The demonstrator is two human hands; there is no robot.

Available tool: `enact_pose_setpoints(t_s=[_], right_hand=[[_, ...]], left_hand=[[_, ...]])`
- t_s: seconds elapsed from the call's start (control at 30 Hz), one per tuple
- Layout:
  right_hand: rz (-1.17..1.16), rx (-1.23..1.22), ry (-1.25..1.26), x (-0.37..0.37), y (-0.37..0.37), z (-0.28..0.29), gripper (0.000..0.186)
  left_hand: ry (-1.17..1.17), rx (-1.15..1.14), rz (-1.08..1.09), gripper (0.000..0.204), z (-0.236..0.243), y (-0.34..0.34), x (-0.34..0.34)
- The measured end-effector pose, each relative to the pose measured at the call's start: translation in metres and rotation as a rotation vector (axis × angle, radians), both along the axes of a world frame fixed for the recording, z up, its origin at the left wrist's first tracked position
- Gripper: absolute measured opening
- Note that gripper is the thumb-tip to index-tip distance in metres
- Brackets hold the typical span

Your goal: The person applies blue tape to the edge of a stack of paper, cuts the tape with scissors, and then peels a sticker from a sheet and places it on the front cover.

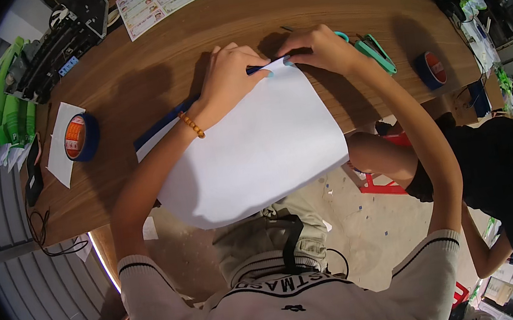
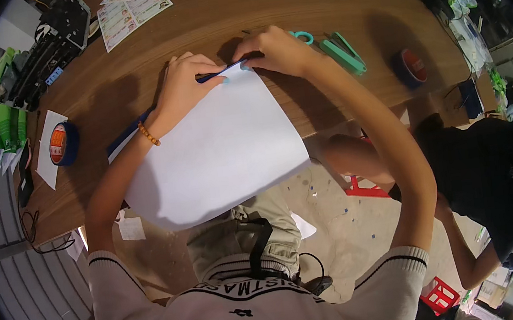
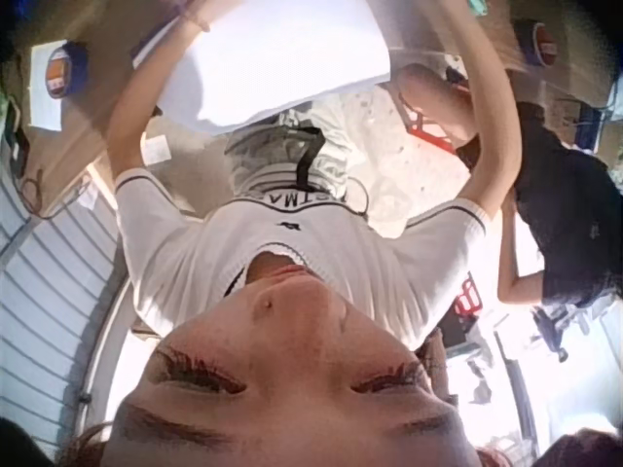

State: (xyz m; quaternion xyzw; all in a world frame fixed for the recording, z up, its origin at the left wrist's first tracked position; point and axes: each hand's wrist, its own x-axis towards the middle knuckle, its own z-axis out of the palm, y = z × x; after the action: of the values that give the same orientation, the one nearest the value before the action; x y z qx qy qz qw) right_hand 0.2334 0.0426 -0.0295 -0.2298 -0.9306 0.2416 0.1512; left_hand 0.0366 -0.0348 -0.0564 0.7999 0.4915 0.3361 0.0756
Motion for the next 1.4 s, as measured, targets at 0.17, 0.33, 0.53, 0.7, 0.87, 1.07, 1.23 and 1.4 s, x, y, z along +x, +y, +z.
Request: enact_pose_setpoints(t_s=[0.17, 0.33, 0.53, 0.7, 0.87, 1.07, 1.23, 1.4], right_hand=[[0.139, 0.747, -0.037, 0.013, -0.009, -0.013, 0.015], [0.066, 0.694, -0.05, 0.018, -0.013, -0.015, 0.018], [-0.079, 0.553, -0.136, 0.018, -0.008, -0.007, 0.026], [-0.115, 0.121, 0.212, -0.011, -0.018, -0.008, 0.032], [0.017, 0.066, 0.139, -0.03, -0.031, -0.014, 0.028], [0.122, 0.173, 0.214, -0.025, -0.036, -0.026, 0.02], [0.177, 0.295, 0.081, -0.023, -0.033, -0.022, 0.025], [0.273, 0.507, -0.034, -0.026, -0.028, -0.008, 0.025]], left_hand=[[0.171, 0.115, 0.014, 0.01, -0.003, -0.009, 0.009], [0.271, 0.227, 0.03, 0.008, -0.008, -0.015, 0.011], [0.157, 0.118, 0.042, 0.025, 0.008, -0.033, -0.021], [0.018, -0.206, 0.156, 0.033, 0.001, -0.049, -0.055], [-0.106, -0.212, 0.123, 0.021, -0.004, -0.045, -0.049], [-0.036, 0.005, 0.059, 0.013, -0.006, -0.057, -0.042], [0.311, 0.114, -0.01, 0.023, -0.003, -0.063, -0.04], [0.443, 0.178, -0.053, 0.028, 0.002, -0.075, -0.049]])
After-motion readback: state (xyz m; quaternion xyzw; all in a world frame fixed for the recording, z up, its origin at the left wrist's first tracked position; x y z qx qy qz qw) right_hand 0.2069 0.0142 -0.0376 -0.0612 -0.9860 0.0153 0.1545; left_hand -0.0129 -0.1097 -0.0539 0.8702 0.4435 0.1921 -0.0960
